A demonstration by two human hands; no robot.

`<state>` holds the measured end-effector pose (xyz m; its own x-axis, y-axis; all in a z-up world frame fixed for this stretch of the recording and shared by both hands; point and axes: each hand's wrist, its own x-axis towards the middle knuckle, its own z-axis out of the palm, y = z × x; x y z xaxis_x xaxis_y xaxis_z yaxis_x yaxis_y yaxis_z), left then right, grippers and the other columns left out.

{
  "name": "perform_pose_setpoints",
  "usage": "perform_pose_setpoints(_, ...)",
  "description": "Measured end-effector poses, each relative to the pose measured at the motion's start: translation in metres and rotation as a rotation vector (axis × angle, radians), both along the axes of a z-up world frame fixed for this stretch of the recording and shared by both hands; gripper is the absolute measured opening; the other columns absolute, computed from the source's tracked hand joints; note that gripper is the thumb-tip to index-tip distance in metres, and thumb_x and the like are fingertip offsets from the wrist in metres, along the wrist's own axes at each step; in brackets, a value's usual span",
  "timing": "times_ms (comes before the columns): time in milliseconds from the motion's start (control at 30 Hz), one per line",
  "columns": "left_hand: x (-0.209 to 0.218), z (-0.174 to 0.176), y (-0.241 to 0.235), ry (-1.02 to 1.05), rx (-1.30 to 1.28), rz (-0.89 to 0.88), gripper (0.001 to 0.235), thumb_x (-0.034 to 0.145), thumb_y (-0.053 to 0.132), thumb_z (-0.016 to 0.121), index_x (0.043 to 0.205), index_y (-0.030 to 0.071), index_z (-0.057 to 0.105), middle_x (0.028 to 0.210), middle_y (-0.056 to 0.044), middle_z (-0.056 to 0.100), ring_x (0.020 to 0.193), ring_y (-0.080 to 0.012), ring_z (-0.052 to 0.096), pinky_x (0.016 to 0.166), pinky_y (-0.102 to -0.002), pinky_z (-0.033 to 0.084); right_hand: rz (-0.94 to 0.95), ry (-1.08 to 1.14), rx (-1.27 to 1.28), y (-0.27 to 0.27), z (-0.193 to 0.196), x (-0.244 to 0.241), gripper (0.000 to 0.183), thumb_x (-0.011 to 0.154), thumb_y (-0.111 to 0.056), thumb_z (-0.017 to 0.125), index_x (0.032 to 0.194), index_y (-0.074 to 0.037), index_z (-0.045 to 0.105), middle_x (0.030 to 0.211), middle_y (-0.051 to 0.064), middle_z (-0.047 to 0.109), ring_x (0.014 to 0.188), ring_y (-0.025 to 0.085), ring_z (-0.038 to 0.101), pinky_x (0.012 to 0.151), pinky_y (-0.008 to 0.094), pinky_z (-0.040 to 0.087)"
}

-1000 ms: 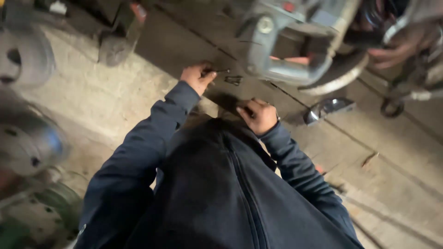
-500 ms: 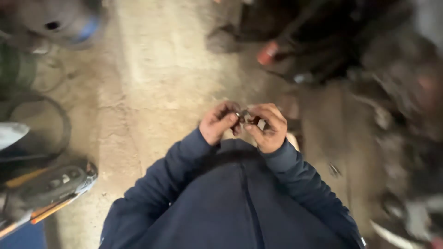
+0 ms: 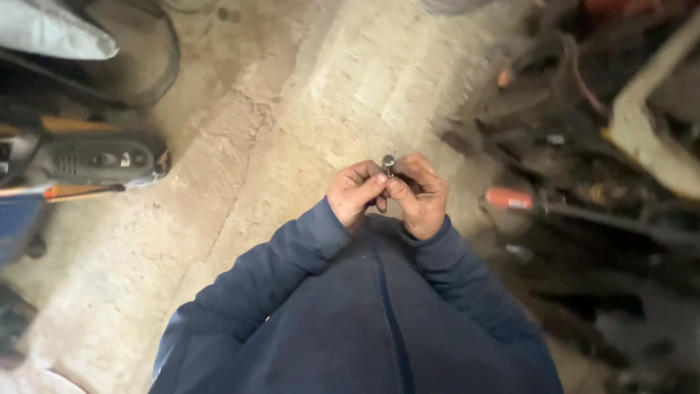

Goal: Polishing small metal bolts and parts using a bench grinder equipped with a buffing wheel.

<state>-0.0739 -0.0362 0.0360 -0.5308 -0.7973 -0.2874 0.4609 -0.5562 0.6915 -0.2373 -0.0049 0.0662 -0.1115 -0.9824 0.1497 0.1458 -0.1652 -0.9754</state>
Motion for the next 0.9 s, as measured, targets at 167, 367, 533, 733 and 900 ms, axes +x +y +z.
perform_pose_setpoints(167, -0.008, -0.004, -0.090, -0.142, -0.080, 0.116, 0.016, 0.101, 0.016, 0.070, 0.102, 0.000, 0.068, 0.088, -0.006, 0.069, 0.072, -0.0111, 0.063, 0.063, -0.028, 0.055, 0.142, -0.013, 0.009, -0.101, -0.023, -0.021, 0.021, 0.099, -0.009, 0.074, 0.114, 0.004, 0.067, 0.111, 0.009, 0.062, 0.098, 0.015, 0.061, 0.087, 0.028, 0.051)
perform_pose_setpoints(367, -0.045, 0.044, -0.203, -0.101, -0.197, 0.286, 0.031, 0.096, 0.005, 0.071, 0.124, 0.001, 0.060, 0.103, -0.007, 0.072, 0.092, -0.0133, 0.072, 0.084, -0.029, 0.061, 0.269, 0.003, 0.087, -0.229, -0.029, -0.066, 0.019, 0.105, -0.015, 0.067, 0.115, 0.001, 0.064, 0.098, 0.006, 0.067, 0.082, 0.012, 0.062, 0.075, 0.026, 0.053)
perform_pose_setpoints(533, -0.062, 0.046, -0.277, -0.286, -0.432, 0.485, 0.021, 0.102, 0.003, 0.070, 0.122, -0.004, 0.065, 0.108, -0.009, 0.070, 0.088, -0.0161, 0.072, 0.079, -0.029, 0.059, 0.453, -0.074, 0.114, -0.331, -0.019, -0.080, 0.026, 0.110, -0.025, 0.061, 0.116, 0.000, 0.062, 0.093, 0.005, 0.066, 0.076, 0.010, 0.057, 0.070, 0.026, 0.048)
perform_pose_setpoints(733, -0.049, 0.044, -0.386, -0.177, -0.377, 0.471, 0.017, 0.099, 0.004, 0.069, 0.112, -0.006, 0.068, 0.112, -0.011, 0.065, 0.080, -0.0183, 0.072, 0.071, -0.029, 0.059, 0.527, -0.092, 0.155, -0.435, -0.036, -0.066, 0.035, 0.111, -0.035, 0.057, 0.117, -0.001, 0.059, 0.090, 0.004, 0.064, 0.077, 0.010, 0.056, 0.071, 0.026, 0.048)
perform_pose_setpoints(900, -0.019, 0.006, -0.498, -0.198, -0.451, 0.453, 0.012, 0.101, 0.003, 0.071, 0.109, -0.005, 0.070, 0.112, -0.012, 0.066, 0.085, -0.0181, 0.070, 0.076, -0.031, 0.059, 0.440, 0.004, 0.154, -0.532, -0.056, -0.041, 0.032, 0.112, -0.031, 0.054, 0.116, 0.000, 0.059, 0.089, 0.004, 0.064, 0.077, 0.009, 0.057, 0.071, 0.025, 0.048)
